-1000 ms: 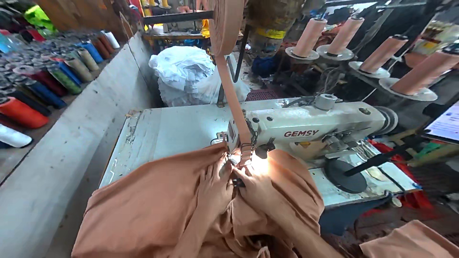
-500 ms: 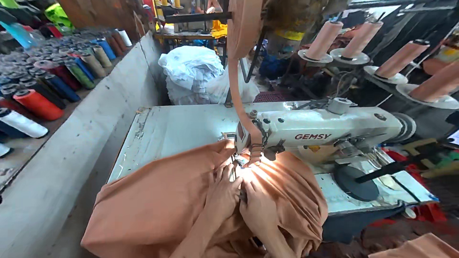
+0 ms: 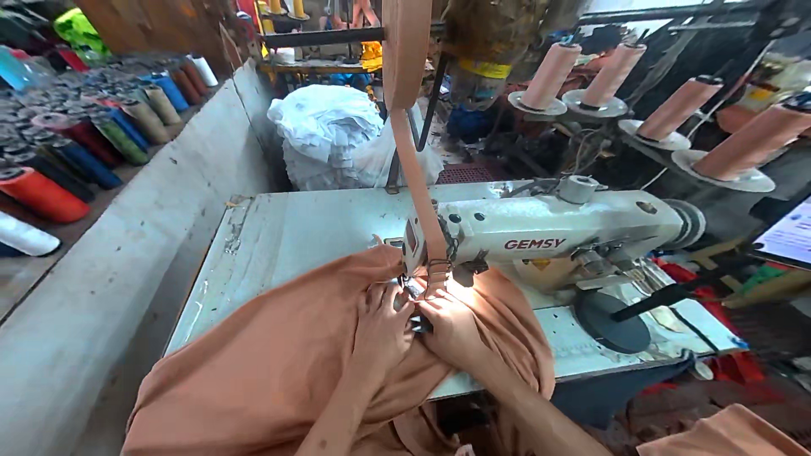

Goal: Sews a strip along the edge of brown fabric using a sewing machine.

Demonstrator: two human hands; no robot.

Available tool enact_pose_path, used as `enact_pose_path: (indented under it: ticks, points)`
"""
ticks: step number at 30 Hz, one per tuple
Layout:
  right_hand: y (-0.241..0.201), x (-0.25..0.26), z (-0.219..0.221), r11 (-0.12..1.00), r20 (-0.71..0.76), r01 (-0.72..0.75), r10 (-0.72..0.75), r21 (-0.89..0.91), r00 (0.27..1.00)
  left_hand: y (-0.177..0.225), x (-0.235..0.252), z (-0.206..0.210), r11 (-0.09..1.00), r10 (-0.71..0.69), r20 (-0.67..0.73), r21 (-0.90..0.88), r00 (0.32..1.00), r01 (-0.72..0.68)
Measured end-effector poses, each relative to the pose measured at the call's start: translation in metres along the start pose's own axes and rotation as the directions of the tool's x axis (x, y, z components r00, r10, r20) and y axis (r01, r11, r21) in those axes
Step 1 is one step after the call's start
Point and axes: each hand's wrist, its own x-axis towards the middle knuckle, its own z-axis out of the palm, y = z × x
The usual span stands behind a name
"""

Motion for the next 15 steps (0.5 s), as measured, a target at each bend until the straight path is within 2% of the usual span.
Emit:
enact_pose_path:
  ticks: [1,3,6,10,15]
  points:
    - [0.008,0.004,0.004,0.999,-0.023,0.04,-0.039,0.018,0.999,0.007,0.002,-0.001,0.999,-0.052,-0.002,0.012,0.999,0.052]
    - [0.017,0.008,0.006,0.999,0.032,0.042,-0.043,0.028,0.999,0.026,0.004,-0.003,0.978,-0.204,-0.014,0.049,0.979,0.204]
    - [0.018,0.003,0.01,0.996,-0.079,0.087,-0.09,-0.032,0.993,0.039,0.005,0.002,0.933,-0.355,-0.028,0.055,0.934,0.356]
    - [0.017,-0.012,0.014,0.989,-0.223,0.139,-0.147,-0.048,0.964,0.021,0.003,0.02,0.953,-0.283,-0.233,0.041,0.93,0.301]
    - [0.009,-0.017,0.017,0.993,-0.218,0.019,-0.044,-0.116,0.975,0.016,0.002,0.02,0.97,-0.182,-0.225,0.116,0.957,0.212]
